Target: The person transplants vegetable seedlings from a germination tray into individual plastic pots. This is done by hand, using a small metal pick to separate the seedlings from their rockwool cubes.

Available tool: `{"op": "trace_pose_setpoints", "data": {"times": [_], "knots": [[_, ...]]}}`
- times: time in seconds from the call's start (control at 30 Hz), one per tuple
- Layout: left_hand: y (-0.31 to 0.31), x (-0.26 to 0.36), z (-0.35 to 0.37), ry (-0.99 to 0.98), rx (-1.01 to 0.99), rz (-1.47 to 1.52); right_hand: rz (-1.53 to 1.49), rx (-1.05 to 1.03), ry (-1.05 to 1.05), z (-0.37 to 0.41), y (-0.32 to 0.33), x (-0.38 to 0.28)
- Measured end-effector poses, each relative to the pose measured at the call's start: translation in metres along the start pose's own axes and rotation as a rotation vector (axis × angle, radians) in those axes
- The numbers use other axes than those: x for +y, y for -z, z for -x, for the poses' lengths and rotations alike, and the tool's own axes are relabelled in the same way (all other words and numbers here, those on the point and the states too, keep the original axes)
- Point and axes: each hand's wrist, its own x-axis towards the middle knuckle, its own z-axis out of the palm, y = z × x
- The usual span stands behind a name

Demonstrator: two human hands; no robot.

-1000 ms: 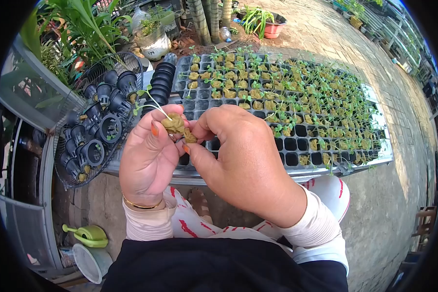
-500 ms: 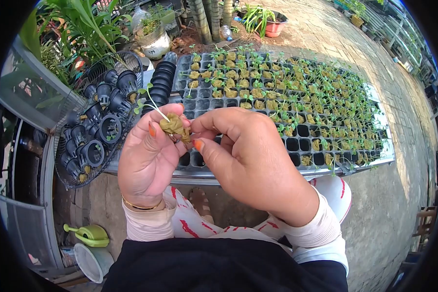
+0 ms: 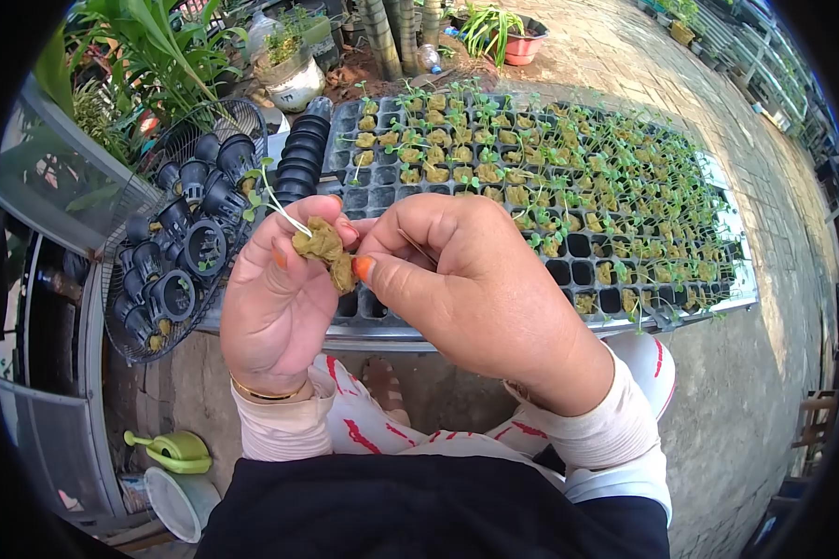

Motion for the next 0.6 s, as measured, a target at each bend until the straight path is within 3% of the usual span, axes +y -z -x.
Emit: {"op": "trace_pose_setpoints", "data": {"times": [0.3, 0.6], "knots": [[0.0021, 0.001, 0.0005, 0.048, 0.03, 0.031, -0.161, -0.006, -0.05, -0.0019, -0.0049, -0.0028], [0.0029, 0.0024, 0.0004, 0.067, 0.035, 0.0, -0.078, -0.022, -0.034, -0.002, 0.0001, -0.0003]]}}
